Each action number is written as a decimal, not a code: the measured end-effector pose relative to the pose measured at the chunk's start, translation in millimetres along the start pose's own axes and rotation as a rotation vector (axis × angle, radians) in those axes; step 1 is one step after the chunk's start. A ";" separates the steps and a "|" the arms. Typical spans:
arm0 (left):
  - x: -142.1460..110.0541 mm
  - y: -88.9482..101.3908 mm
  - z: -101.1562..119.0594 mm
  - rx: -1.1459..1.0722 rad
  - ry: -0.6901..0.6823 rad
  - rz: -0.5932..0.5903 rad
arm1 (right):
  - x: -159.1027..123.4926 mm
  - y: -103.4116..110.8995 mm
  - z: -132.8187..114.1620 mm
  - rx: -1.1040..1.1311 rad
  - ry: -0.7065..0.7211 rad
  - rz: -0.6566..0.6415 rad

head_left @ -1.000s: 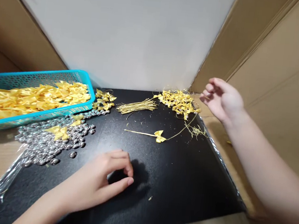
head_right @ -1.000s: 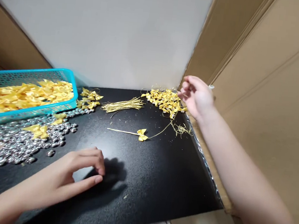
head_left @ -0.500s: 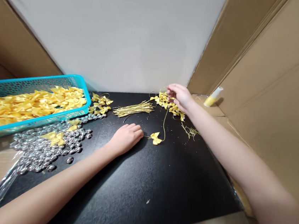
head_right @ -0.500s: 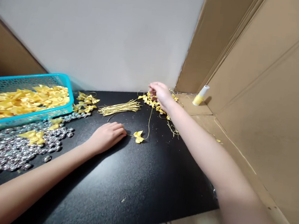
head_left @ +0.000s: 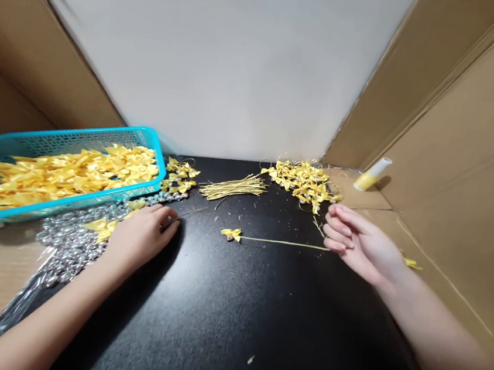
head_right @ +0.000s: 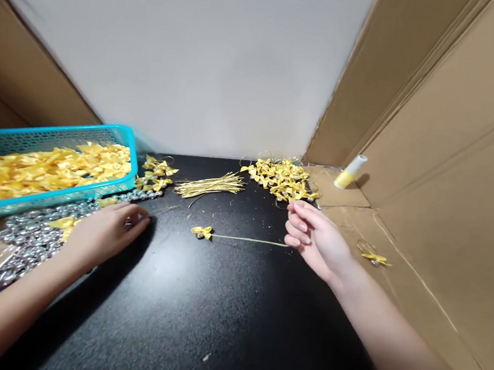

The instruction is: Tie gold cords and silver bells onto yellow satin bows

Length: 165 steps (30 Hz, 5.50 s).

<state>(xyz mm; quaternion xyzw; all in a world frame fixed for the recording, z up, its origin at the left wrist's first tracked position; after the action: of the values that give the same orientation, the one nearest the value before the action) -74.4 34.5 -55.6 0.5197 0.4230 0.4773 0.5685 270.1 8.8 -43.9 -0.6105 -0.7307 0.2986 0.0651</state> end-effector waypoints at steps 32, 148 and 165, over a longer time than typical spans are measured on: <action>-83.0 -15.0 147.1 -0.161 -0.856 0.207 | 94.6 14.0 -96.6 -0.443 0.225 0.230; -40.7 -17.6 93.0 -1.145 0.105 0.061 | -9.7 -84.5 62.5 -1.269 0.604 0.103; -55.4 -65.7 104.5 -1.891 0.302 0.026 | -9.7 -60.1 99.4 -0.285 0.354 0.039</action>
<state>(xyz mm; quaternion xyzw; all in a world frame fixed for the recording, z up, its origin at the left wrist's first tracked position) 24.2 -39.8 -111.1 -0.2171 -0.0744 0.6895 0.6870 175.6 -40.2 -91.1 -0.6703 -0.7308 0.0816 0.0994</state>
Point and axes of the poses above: each hand's wrist, its own x-axis towards the middle knuckle, its own y-axis out of the back of the hand, z = x × y, the point moved 10 cm from there along x, towards the middle knuckle, and after that the axes turned 6 degrees about -z, right-handed, at the moved point
